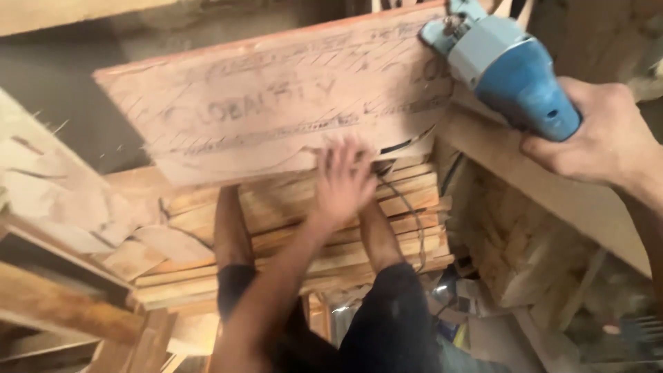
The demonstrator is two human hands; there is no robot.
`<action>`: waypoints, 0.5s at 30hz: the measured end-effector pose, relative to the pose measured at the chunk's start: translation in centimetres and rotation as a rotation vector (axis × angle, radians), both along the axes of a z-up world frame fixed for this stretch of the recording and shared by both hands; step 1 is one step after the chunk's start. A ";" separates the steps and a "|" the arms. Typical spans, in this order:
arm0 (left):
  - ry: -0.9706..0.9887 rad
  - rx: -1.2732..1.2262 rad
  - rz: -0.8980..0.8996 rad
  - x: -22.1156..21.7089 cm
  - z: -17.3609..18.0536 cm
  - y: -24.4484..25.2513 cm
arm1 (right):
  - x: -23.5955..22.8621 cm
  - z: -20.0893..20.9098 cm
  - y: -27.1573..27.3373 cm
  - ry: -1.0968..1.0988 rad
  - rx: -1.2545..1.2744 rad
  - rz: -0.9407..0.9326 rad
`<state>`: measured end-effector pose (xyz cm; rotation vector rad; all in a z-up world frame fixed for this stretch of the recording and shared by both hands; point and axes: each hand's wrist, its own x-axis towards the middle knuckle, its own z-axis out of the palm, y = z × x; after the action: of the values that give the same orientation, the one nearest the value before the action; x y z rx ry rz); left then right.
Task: Using a jigsaw to cut a curved shape out of a piece of plywood.
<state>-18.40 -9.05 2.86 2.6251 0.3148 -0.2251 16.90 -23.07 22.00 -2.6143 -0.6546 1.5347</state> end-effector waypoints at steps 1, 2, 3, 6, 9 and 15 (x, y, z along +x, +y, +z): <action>0.091 -0.157 -0.059 -4.2 1.4 -2.0 | -1.1 0.5 0.5 -0.014 -0.145 0.007; 0.158 -0.297 -0.111 -7.2 1.5 -3.7 | -1.3 0.6 1.3 -0.054 -0.274 0.017; 0.142 -0.272 -0.115 -7.8 1.4 -4.2 | -2.0 0.3 0.4 -0.072 -0.251 0.011; 0.251 -0.586 0.198 -8.3 2.7 -5.8 | -5.1 0.0 -2.1 -0.147 0.119 -0.066; 0.146 -0.533 0.761 -2.7 3.4 -3.2 | -8.9 0.0 -3.4 -0.031 0.025 -0.444; 0.092 -0.029 1.074 5.3 0.3 7.0 | -19.2 -1.6 -5.6 -0.102 0.198 -0.791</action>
<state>-13.12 -2.05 3.12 2.0552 1.6247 0.0248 -2.26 -28.67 20.44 -2.3511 0.2194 1.0291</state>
